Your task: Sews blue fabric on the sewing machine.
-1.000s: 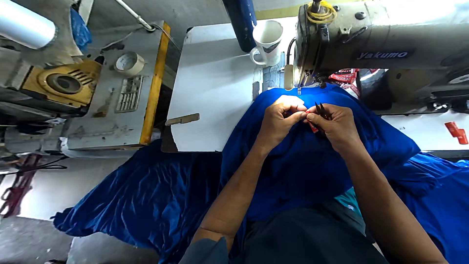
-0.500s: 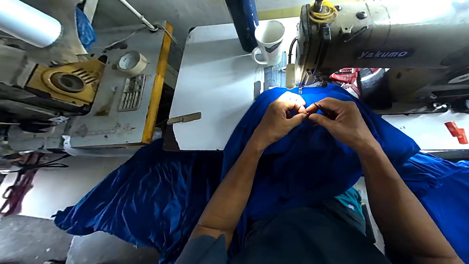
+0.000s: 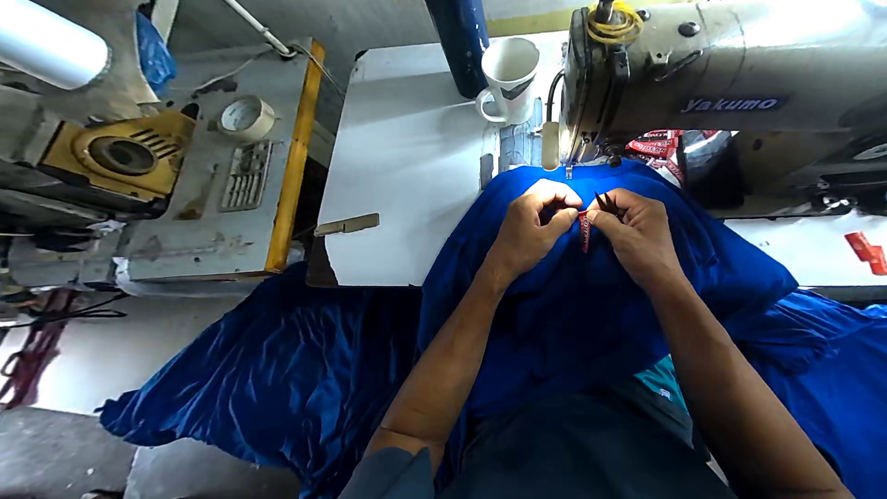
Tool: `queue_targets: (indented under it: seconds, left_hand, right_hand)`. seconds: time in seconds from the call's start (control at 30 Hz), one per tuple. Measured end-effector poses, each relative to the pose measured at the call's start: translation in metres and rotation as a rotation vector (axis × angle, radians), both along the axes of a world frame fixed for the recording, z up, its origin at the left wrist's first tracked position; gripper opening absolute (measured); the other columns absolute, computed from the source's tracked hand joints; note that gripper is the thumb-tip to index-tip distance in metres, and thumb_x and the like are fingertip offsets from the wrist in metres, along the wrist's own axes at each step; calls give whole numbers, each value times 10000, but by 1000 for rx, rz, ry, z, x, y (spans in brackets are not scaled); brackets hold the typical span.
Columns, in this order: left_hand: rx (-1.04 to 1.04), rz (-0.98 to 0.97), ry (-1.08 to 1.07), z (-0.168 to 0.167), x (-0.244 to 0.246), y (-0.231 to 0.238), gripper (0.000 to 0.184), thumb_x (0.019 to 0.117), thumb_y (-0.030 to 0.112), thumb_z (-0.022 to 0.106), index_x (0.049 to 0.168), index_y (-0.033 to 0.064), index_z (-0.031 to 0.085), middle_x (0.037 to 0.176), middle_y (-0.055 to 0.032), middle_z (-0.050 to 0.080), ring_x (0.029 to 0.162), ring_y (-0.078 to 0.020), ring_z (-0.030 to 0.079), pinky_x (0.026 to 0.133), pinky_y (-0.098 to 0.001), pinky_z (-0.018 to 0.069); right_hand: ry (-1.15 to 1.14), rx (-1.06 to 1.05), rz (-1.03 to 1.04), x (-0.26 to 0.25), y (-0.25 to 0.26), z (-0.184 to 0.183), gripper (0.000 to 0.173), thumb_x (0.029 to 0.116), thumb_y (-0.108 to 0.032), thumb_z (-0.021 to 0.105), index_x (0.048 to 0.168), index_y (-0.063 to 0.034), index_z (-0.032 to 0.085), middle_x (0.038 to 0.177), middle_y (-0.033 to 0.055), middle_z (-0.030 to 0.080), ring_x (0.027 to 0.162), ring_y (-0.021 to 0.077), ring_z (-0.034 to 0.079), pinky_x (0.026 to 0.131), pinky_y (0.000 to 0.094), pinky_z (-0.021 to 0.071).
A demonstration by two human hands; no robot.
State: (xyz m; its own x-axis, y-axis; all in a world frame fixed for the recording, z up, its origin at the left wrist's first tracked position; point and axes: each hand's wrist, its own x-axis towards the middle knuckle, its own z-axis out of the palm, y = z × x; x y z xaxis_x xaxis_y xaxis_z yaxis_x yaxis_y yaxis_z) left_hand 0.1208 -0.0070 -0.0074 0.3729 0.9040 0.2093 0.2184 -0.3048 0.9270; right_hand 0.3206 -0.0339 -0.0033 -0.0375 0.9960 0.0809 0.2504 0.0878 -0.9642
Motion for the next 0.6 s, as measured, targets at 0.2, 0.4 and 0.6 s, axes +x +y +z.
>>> queue_targets:
  seconds: [0.2,0.4,0.6]
  left_hand:
    - [96,65,15,-2,11,4,43,919,77,731,912,103,697,1073,-27,662,842,-101,640,648,-249,558]
    - [64,35,-44,-13,8,28,39,938,115,719,912,88,711,1017,-27,675,838,-108,652,711,-271,576]
    - [90,57,43,-9,6,43,94,921,156,739,845,107,713,925,-8,662,749,-82,611,645,-250,525]
  right_hand:
    - [85,-43,-40,-3,2,-1,87,994,-165,618,967,-109,679,685,41,581,460,116,454,405,243,371]
    - [-14,103,124,8,14,-3,176,991,-101,633,1160,-115,681,967,16,698,665,106,603,539,238,508]
    - [-51,148,73,4,32,-6,34,965,-108,672,965,-106,706,760,4,655,583,82,566,498,225,462]
